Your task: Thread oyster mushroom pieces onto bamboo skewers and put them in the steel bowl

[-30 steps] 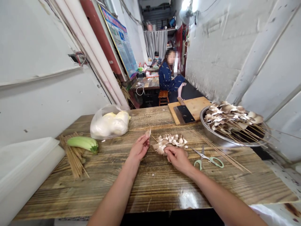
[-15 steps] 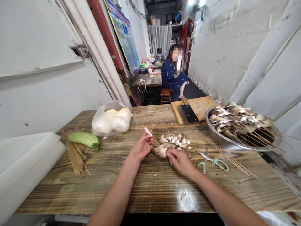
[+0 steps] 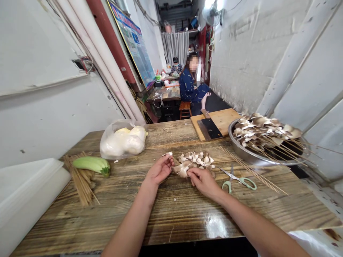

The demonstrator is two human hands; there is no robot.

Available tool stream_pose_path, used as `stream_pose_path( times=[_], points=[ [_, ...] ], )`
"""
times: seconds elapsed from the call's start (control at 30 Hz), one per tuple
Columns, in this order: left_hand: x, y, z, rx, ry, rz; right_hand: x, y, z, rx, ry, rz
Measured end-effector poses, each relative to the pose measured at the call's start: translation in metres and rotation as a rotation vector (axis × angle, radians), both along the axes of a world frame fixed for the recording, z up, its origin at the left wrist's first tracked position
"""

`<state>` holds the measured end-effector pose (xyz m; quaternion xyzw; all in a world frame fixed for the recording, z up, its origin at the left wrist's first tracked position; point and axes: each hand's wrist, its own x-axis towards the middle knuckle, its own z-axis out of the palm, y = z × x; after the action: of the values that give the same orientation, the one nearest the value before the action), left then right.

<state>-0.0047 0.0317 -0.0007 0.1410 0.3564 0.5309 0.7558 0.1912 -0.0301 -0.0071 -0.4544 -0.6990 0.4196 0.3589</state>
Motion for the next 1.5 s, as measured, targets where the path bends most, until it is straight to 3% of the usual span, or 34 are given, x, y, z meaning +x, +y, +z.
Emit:
stream_pose_path(
  times=[0.3, 0.47, 0.57, 0.8, 1.03, 1.5],
  points=[
    [0.001, -0.001, 0.004, -0.054, 0.0, -0.036, -0.001, 0.0, 0.003, -0.026, -0.023, -0.009],
    [-0.011, -0.002, 0.01, 0.135, 0.213, -0.043, 0.0, 0.0, 0.003, -0.014, -0.002, -0.01],
    [-0.022, -0.003, 0.013, 0.228, 0.316, -0.111, 0.002, 0.001, 0.002, 0.005, -0.001, -0.006],
    [-0.029, -0.003, 0.013, 0.236, 0.215, -0.224, 0.004, -0.001, 0.001, 0.032, -0.077, 0.058],
    [-0.03, -0.005, 0.015, 0.2, 0.262, -0.262, 0.004, -0.003, 0.008, 0.036, -0.103, 0.085],
    [-0.026, -0.002, 0.012, 0.153, 0.328, -0.154, 0.003, -0.003, 0.007, 0.032, -0.121, 0.082]
  ],
)
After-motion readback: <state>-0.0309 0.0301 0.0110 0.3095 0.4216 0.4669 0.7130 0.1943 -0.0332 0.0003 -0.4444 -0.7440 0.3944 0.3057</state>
